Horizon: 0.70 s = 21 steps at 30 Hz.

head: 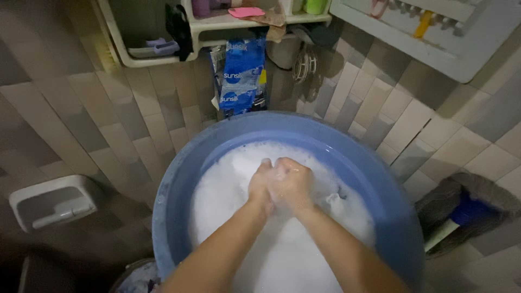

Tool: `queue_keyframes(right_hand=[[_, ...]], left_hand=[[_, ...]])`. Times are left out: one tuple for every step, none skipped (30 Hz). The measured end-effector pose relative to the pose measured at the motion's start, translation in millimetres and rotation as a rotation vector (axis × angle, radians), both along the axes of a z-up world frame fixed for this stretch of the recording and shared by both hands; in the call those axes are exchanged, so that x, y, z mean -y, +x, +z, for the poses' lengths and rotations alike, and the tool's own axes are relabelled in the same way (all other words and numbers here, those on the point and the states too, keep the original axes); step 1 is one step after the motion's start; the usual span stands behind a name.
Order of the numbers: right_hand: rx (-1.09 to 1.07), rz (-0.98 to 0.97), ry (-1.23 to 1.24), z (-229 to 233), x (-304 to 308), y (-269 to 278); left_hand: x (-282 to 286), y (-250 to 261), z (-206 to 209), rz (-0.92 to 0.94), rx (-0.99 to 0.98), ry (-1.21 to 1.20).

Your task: The person hand washes multiple pieces of clothing in a blue basin filled with soapy water. They repeatedly submerge, agitate, and wring out each item, including a light-colored cloth, a white garment, and a dark piece, then place them into a metal colander beside the basin.

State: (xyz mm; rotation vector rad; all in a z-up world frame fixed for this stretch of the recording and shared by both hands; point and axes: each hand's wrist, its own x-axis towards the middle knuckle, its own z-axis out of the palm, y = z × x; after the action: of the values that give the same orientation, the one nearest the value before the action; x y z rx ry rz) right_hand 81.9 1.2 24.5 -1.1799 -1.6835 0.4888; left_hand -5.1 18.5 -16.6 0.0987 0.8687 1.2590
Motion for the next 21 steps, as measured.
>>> queue_keyframes(right_hand=[[0.030,0.011,0.011,0,-2,3],[0.058,0.020,0.022,1,-6,4],[0.086,0.030,0.033,0,-8,6],[0.060,0.073,-0.016,0,-9,9],[0.034,0.116,-0.065,-1,-9,12],[0.008,0.160,-0.114,-3,-10,16],[0.020,0.181,-0.122,-4,-13,20],[0.031,0.203,-0.132,-7,-17,24],[0.041,0.224,-0.142,-11,-22,29],[0.054,0.259,-0.118,-17,-30,34],[0.067,0.293,-0.095,-22,-40,40],[0.079,0.337,-0.066,-25,-54,45],[-0.008,0.447,-0.238,-29,-66,53],[-0.088,0.552,-0.424,-35,-76,67],[-0.045,0.476,-0.502,-41,-88,80],[-0.004,0.402,-0.582,-49,-97,92],[0.296,0.242,-0.403,-59,-106,100],[0.584,0.086,-0.209,-69,-113,108],[0.769,0.031,-0.259,-75,-115,126],[0.955,-0.025,-0.300,-79,-119,141],[0.884,-0.019,-0.459,-85,-119,151]], left_hand=[[0,1,0,-0.021,-0.029,-0.074],[1,2,0,-0.027,-0.048,-0.109],[3,2,0,-0.034,-0.053,-0.123],[4,3,-3,-0.014,-0.034,-0.068],[4,5,-5,0.017,-0.010,0.015],[3,5,-6,0.031,0.003,0.080],[1,5,-6,0.025,-0.010,0.060],[1,2,-7,0.007,-0.039,0.030],[0,1,-5,-0.023,-0.080,-0.024],[-1,1,-4,-0.001,-0.092,0.003],[-1,2,-2,0.020,-0.103,0.030],[-3,-3,4,0.051,-0.117,0.062],[-5,-15,14,0.009,-0.115,0.170],[-2,-26,24,-0.031,-0.106,0.270],[0,-40,39,0.032,-0.190,0.191],[5,-61,57,0.094,-0.279,0.106],[17,-85,75,0.122,-0.353,0.117],[34,-112,91,0.151,-0.431,0.124],[53,-138,105,0.235,-0.482,0.199],[71,-164,118,0.320,-0.536,0.277],[92,-195,130,0.339,-0.859,0.163]])
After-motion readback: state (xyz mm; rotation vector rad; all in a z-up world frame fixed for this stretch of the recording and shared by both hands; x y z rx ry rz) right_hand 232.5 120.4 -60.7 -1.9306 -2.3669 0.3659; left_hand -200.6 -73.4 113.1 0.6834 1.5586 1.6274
